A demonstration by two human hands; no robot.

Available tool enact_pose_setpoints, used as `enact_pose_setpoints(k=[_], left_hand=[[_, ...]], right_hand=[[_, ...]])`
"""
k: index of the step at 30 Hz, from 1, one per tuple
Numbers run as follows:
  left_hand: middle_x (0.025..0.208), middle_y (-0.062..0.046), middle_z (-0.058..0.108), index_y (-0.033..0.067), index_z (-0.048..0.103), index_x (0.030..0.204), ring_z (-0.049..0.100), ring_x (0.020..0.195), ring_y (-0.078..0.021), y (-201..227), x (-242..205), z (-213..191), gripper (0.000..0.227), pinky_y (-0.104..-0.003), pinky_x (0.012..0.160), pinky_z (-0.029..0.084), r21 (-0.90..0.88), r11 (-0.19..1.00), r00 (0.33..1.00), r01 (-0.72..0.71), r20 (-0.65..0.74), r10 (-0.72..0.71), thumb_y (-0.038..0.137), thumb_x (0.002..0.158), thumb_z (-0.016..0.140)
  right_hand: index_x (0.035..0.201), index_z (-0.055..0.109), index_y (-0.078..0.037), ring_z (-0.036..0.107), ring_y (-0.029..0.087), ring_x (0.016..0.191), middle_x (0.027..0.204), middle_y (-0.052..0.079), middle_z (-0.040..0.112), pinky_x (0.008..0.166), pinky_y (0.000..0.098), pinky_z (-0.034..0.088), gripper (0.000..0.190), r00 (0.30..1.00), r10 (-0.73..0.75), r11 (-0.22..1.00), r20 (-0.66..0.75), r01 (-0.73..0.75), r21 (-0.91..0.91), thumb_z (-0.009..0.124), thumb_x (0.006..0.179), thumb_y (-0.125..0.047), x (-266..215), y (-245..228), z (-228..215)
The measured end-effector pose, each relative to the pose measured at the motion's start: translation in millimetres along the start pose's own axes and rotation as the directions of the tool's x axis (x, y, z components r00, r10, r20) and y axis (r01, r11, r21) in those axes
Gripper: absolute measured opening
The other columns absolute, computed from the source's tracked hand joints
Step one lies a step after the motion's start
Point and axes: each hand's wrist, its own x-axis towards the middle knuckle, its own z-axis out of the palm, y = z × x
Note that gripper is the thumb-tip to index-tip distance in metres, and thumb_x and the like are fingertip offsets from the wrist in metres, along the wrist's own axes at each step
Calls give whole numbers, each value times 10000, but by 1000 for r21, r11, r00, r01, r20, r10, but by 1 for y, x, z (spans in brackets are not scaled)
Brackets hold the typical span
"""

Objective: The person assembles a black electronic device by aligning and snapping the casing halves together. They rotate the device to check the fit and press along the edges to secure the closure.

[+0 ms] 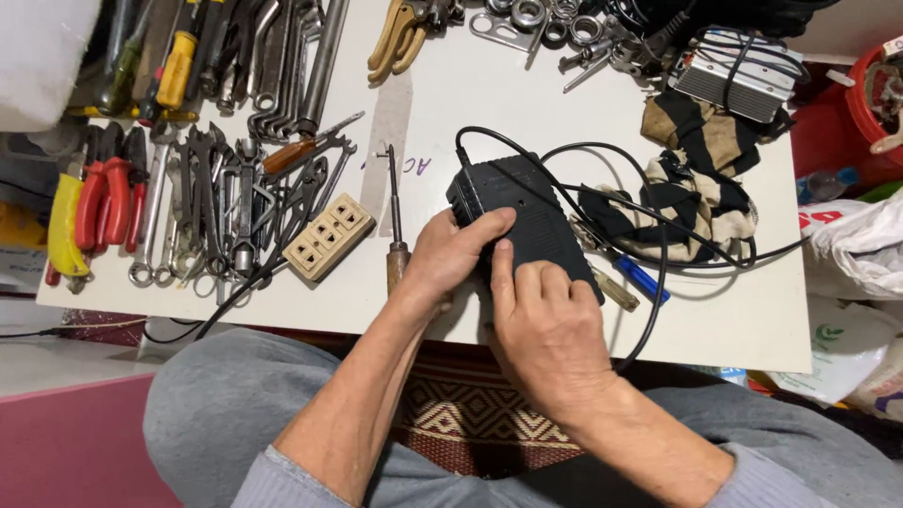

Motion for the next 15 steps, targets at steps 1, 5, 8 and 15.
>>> enact_pose_setpoints(k=[1, 5, 8, 15], left_hand=[[749, -129, 666, -22, 719, 870, 680, 731, -229, 3, -2, 0, 445, -354, 579, 577, -3, 1000, 1000, 4, 2, -4, 377, 704, 824], [856, -194, 662, -80, 674, 1013, 690, 851, -294, 8, -5, -11, 596, -443, 669, 593, -40, 999, 998, 16, 66, -13, 386, 683, 844], [923, -194, 646, -77, 645, 1084, 674, 911, -303, 11, -7, -15, 631, -458, 708, 591, -74, 997, 994, 12, 109, -4, 377, 695, 849], [930, -163, 611, -61, 654, 1126, 653, 932, -295, 16, -9, -15, 611, -453, 753, 583, -74, 997, 989, 12, 149, -1, 341, 706, 843]], right_hand=[[1286, 616, 12, 567, 306, 688, 791, 200, 579, 520, 369, 425, 433, 1000, -3, 1000, 4, 3, -1, 515, 875, -79, 2, 11, -3], [1275, 654, -34, 671, 399, 866, 946, 183, 648, 648, 531, 564, 714, 919, 64, 879, 388, -236, 415, 734, 780, -541, 17, 56, -17], [1311, 642, -34, 661, 447, 1039, 1111, 219, 648, 772, 561, 562, 688, 797, 123, 760, 591, -458, 460, 728, 839, -528, 22, 85, -15], [1520, 432, -37, 542, 552, 1219, 1385, 274, 522, 958, 672, 453, 779, 734, 122, 592, 669, -594, 545, 688, 869, -382, 40, 95, 0]])
